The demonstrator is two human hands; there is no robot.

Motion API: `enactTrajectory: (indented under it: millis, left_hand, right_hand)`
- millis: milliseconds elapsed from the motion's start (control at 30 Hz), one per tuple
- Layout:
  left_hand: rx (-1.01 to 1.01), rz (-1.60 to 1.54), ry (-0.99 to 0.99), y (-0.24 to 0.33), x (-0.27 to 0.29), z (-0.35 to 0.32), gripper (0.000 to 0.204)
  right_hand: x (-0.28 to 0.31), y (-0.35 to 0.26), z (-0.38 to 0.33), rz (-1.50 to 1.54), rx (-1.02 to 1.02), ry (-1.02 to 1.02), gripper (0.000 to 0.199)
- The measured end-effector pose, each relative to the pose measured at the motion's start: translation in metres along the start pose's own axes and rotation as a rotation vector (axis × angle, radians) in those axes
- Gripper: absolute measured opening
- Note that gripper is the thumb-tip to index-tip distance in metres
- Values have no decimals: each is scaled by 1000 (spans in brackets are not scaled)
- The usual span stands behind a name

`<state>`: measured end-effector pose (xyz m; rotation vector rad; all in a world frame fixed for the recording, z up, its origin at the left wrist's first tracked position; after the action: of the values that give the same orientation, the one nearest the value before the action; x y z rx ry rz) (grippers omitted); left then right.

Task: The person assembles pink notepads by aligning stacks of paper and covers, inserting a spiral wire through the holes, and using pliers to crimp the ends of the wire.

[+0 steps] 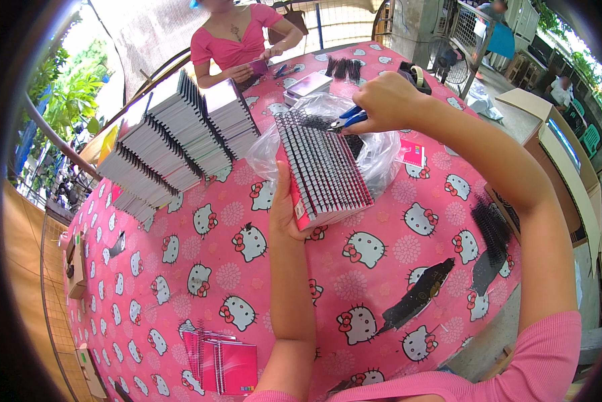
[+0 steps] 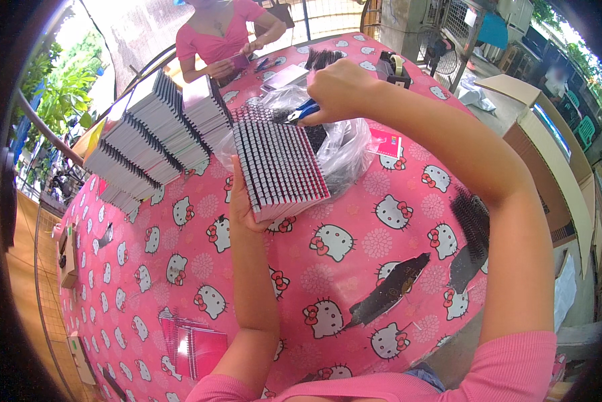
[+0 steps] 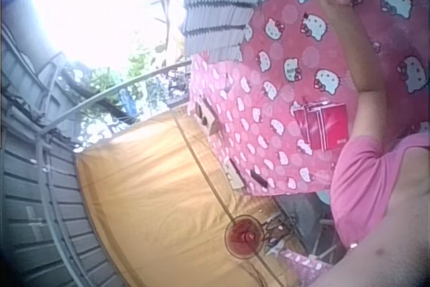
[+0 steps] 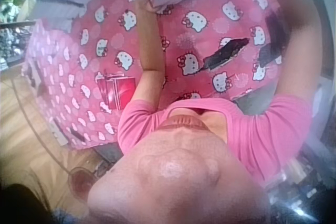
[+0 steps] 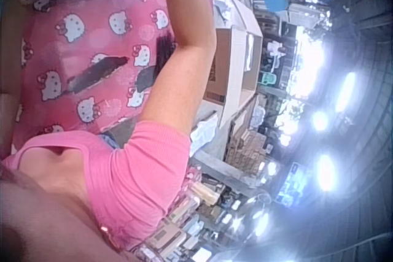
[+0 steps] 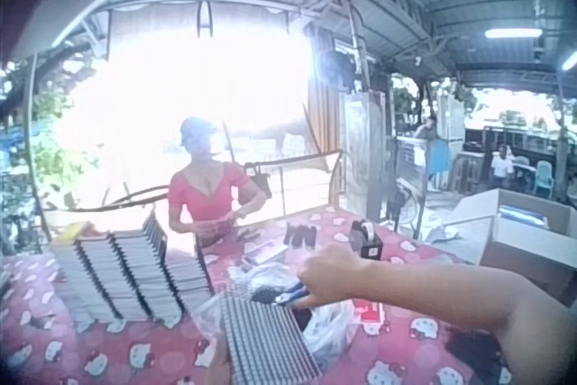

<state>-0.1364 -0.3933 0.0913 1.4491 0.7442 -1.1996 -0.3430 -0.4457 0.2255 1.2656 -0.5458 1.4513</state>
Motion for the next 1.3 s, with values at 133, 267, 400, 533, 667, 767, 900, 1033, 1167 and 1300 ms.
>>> enactTrajectory:
  millis: [133, 267, 400, 533, 667, 767, 900, 1033, 1167, 1300]
  left_hand:
    - [11, -8, -9, 0, 3, 2, 56]
    - [27, -6, -25, -1, 2, 1, 56]
    - [36, 10, -21, 0, 2, -1, 56]
    - [30, 6, -29, -1, 2, 0, 56]
    - [40, -11, -43, -3, -3, 0, 56]
    - [15, 19, -34, -3, -3, -1, 55]
    - [28, 38, -29, -3, 0, 1, 55]
    - [39, 21, -57, -5, -1, 2, 55]
    - [51, -5, -77, -4, 5, 3, 56]
    - [60, -3, -81, -5, 3, 3, 56]
  right_hand:
    - [-3, 1, -2, -14, -23, -46, 68]
    - [2, -2, -4, -28, -58, -85, 65]
    - [2, 5, -6, -55, 22, 126, 64]
    - [0, 4, -4, -30, 17, 118, 61]
    - [4, 2, -3, -27, 53, 76, 60]
    - [8, -5, -2, -53, -56, -142, 61]
    - [13, -8, -4, -69, -142, -250, 60]
    - [-9, 11, -6, -2, 72, 229, 60]
    - [-5, 6, -3, 25, 68, 200, 61]
    - [12, -3, -3, -47, -110, -195, 64]
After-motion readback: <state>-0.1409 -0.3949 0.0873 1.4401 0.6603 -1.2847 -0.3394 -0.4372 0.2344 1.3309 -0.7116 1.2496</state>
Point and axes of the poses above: each hand's wrist, its own z-axis towards the middle knuckle, its own x-axis out of the back of the hand, y = z × x, the point moved 1 cm from there along z, towards the middle knuckle, and after that the axes turned 15 degrees about -x, right-handed, at the moved point
